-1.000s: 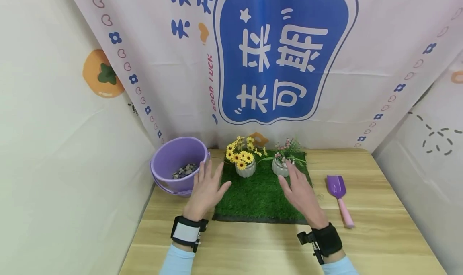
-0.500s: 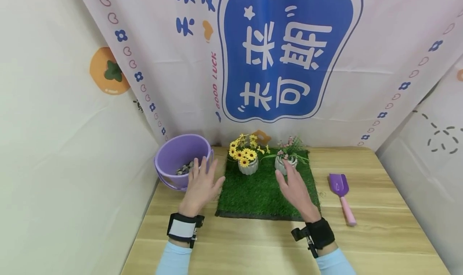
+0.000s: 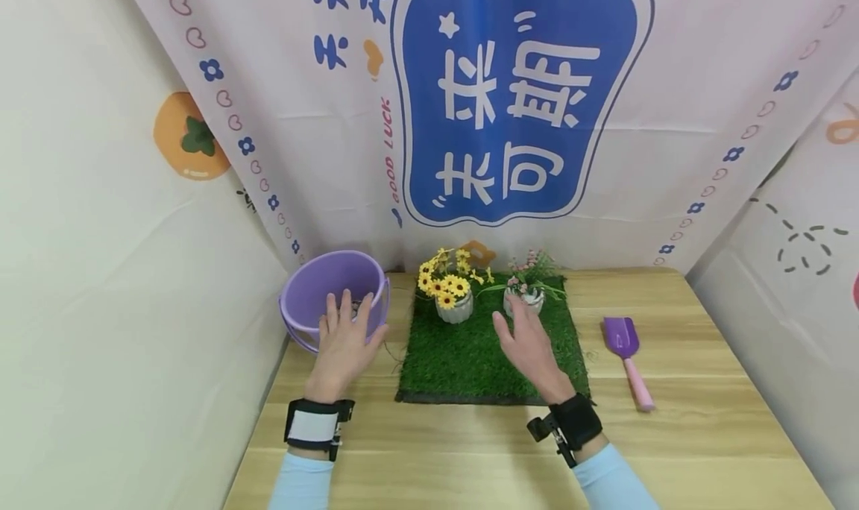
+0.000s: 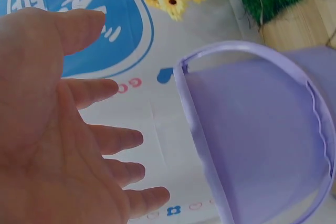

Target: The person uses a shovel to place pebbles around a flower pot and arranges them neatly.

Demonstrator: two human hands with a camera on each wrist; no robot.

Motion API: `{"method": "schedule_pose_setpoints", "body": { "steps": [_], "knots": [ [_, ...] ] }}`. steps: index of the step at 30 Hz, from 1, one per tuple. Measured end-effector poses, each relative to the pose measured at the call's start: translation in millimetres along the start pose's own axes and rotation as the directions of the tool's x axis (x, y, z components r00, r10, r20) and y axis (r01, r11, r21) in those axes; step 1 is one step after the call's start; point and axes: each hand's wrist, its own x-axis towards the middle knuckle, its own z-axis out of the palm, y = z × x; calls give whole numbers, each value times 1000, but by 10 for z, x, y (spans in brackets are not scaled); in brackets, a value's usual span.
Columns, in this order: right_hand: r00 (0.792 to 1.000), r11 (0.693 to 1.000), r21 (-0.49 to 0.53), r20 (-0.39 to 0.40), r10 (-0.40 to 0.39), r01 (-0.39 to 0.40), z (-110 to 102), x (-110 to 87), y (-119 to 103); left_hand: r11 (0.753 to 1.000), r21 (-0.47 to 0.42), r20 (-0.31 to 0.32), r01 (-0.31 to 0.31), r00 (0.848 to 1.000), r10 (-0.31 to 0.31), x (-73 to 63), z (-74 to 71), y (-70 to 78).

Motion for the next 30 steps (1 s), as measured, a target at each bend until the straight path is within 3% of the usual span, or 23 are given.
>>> {"method": "schedule_pose_setpoints", "body": {
  "steps": [9, 15, 23, 30],
  "knots": [
    [998, 998, 62, 54, 18, -21, 176, 34, -105, 999, -25, -37, 28, 999, -29, 20, -120, -256],
    [994, 984, 165, 100, 50, -66, 288, 114, -196, 998, -10, -56, 57, 997, -57, 75, -120, -416],
    [985, 943, 307, 146, 87, -129, 430, 206, -337, 990, -92, -98, 103, 989, -112, 162, -76, -658],
    [981, 937, 316, 170, 96, -146, 587, 259, -460, 975, -164, -108, 153, 979, -172, 132, -178, -819]
  ]
}}
